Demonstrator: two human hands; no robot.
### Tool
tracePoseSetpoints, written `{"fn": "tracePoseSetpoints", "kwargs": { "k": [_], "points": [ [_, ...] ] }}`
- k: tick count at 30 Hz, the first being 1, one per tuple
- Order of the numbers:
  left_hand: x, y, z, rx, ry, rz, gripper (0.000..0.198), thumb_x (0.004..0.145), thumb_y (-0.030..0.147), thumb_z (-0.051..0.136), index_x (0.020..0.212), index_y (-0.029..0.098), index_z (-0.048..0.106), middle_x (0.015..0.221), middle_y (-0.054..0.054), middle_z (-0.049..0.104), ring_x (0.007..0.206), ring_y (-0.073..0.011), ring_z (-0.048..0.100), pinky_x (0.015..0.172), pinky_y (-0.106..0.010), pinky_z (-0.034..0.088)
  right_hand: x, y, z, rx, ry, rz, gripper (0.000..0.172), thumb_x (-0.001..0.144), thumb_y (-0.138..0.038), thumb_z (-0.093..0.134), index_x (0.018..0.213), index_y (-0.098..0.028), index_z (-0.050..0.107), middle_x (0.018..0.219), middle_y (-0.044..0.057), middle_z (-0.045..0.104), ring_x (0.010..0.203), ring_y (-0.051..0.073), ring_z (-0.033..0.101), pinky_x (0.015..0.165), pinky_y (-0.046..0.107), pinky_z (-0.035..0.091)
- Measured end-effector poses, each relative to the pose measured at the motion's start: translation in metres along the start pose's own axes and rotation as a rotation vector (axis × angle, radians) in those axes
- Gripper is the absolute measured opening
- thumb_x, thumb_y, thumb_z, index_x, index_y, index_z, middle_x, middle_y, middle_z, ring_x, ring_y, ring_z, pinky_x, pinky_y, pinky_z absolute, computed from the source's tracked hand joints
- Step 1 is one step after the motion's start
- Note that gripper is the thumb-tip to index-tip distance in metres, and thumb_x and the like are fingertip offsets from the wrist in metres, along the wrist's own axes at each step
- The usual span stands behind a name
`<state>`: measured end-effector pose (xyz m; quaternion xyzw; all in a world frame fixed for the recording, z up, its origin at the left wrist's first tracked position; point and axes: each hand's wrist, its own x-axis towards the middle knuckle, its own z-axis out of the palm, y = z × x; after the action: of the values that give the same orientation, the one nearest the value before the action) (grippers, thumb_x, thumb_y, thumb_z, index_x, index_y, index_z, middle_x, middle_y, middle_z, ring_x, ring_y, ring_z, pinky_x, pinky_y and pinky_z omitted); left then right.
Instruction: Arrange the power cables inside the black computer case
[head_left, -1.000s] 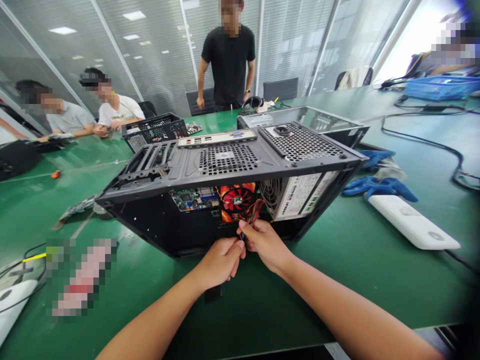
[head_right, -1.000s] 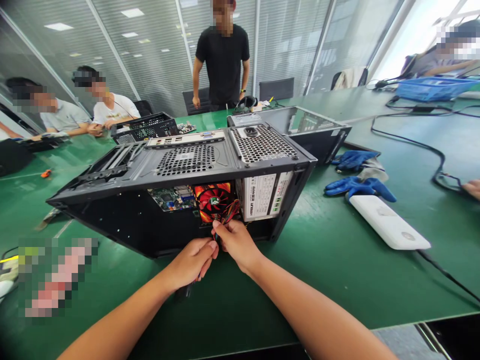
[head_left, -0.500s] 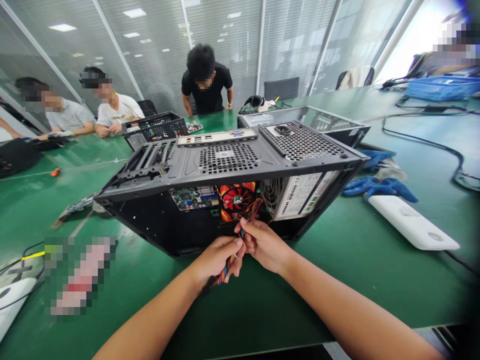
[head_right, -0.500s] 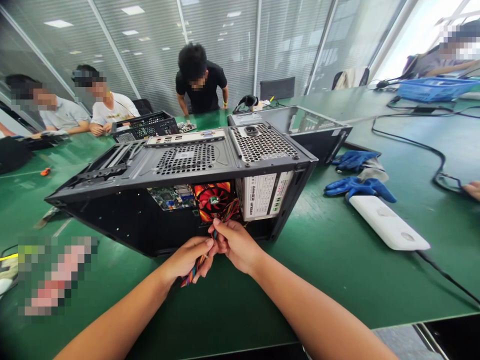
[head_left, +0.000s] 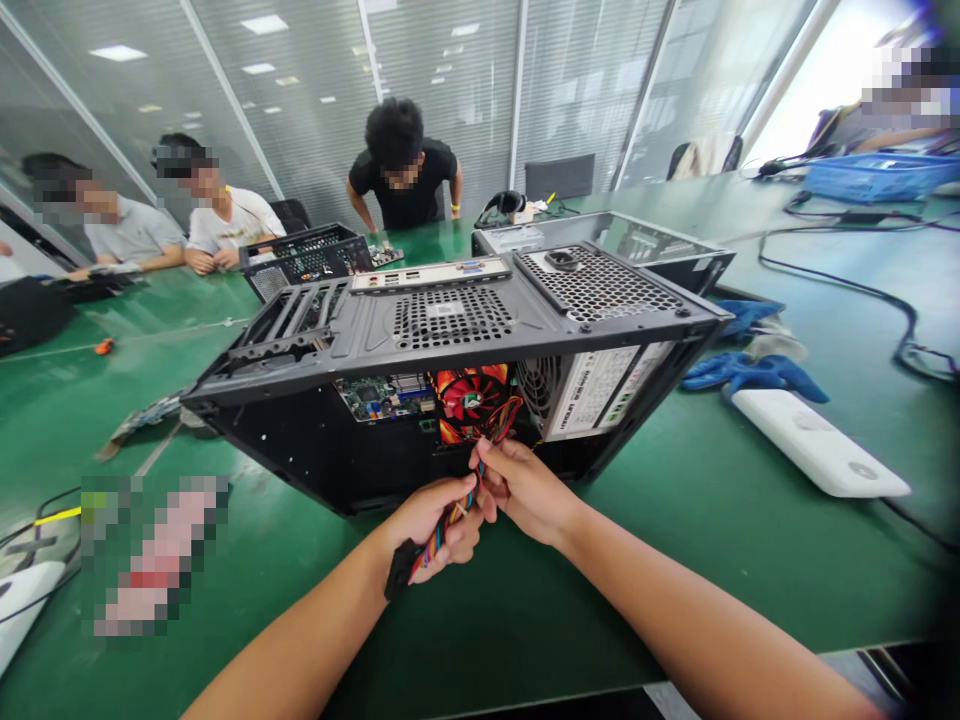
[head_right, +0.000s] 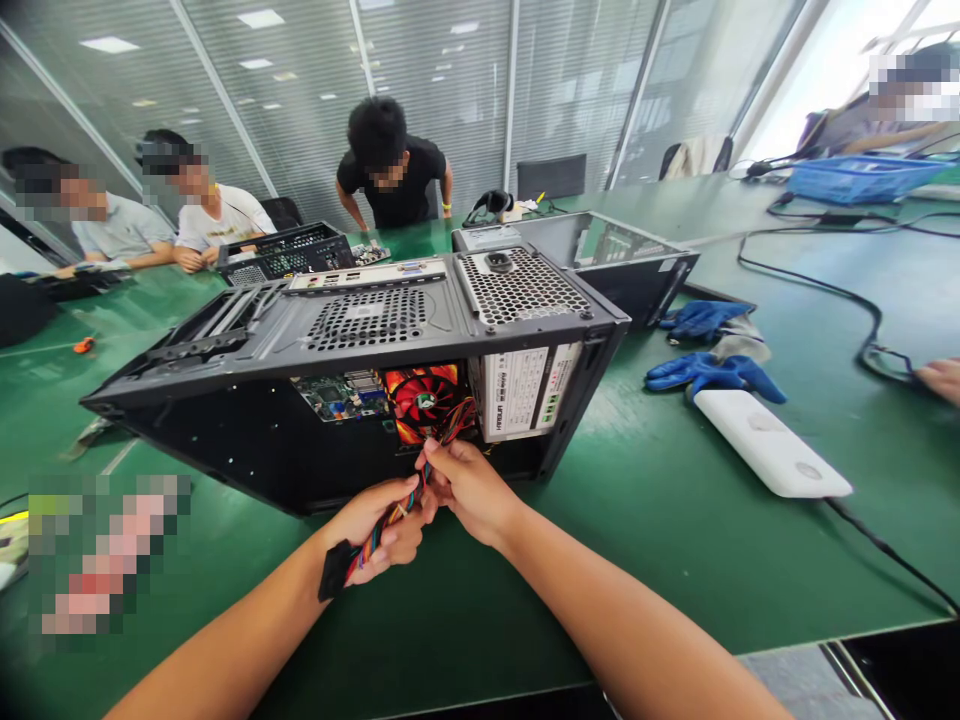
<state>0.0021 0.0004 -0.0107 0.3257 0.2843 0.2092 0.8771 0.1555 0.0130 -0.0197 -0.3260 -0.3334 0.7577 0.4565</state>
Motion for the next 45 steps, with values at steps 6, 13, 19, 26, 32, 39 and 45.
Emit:
{"fn": "tracePoseSetpoints", "kwargs": {
  "k": [6,13,19,26,32,39,45],
  "points": [
    [-0.003,0.0,0.005,-0.028,-0.04,-0.007,0.042,0.089,0.048,0.052,0.082,0.008,0.062,0.057,0.0,0.058,0.027,-0.0012,0.031,0.034,-0.019,0.014,-0.002,-0.003,0.0,-0.036,0.008,0.011,0.042,0.074,-0.056,0.07,0.076,-0.016,0.06,0.046,-0.011,0.036,0.032,0.004,0.034,0.039,0.021,0.026],
    [-0.001,0.001,0.009,0.451,0.218,0.072,0.046,0.082,0.061,0.051,0.07,0.016,0.052,0.046,0.003,0.052,0.029,-0.0055,0.033,0.032,-0.019,0.023,-0.002,-0.005,0.002,-0.103,0.07,-0.029,0.044,0.07,-0.057,0.072,0.072,-0.014,0.062,0.046,-0.01,0.032,0.042,0.006,0.029,0.044,0.023,0.021],
    [-0.004,0.003,0.019,0.953,0.519,0.132,0.039,0.09,0.048,0.041,0.067,0.018,0.05,0.043,0.006,0.044,0.036,-0.0076,0.039,0.04,-0.019,0.03,0.001,0.002,0.003,-0.086,0.132,-0.067,0.046,0.068,-0.055,0.075,0.058,-0.017,0.051,0.051,-0.007,0.039,0.045,0.006,0.03,0.045,0.024,0.021],
    [-0.005,0.004,0.015,0.342,0.181,0.071,0.042,0.085,0.055,0.049,0.063,0.02,0.04,0.037,0.009,0.032,0.028,-0.0052,0.025,0.034,-0.019,0.019,-0.001,-0.004,0.002,-0.002,0.024,0.001,0.041,0.071,-0.053,0.074,0.069,-0.013,0.064,0.043,-0.009,0.033,0.042,0.005,0.028,0.045,0.023,0.022],
    [-0.008,0.011,0.02,0.236,0.071,0.046,0.045,0.083,0.059,0.05,0.064,0.019,0.041,0.041,0.005,0.045,0.028,-0.0041,0.027,0.033,-0.018,0.019,-0.004,-0.009,0.001,0.098,-0.043,0.105,0.037,0.07,-0.048,0.078,0.081,-0.014,0.068,0.05,-0.009,0.036,0.044,0.004,0.028,0.045,0.021,0.02],
    [-0.006,0.005,0.022,0.785,0.411,0.086,0.049,0.085,0.061,0.042,0.059,0.02,0.042,0.037,0.007,0.041,0.028,-0.0065,0.033,0.034,-0.019,0.028,-0.002,-0.002,0.004,-0.007,0.029,0.007,0.042,0.069,-0.054,0.075,0.069,-0.014,0.064,0.044,-0.009,0.033,0.043,0.005,0.027,0.045,0.022,0.02],
    [-0.005,0.001,0.024,1.046,0.594,0.198,0.038,0.089,0.042,0.044,0.059,0.019,0.044,0.039,0.005,0.043,0.036,-0.0096,0.044,0.042,-0.021,0.03,-0.001,0.002,0.006,-0.071,0.125,-0.036,0.046,0.065,-0.057,0.077,0.067,-0.013,0.063,0.044,-0.009,0.033,0.044,0.005,0.029,0.046,0.023,0.019]
  ]
}}
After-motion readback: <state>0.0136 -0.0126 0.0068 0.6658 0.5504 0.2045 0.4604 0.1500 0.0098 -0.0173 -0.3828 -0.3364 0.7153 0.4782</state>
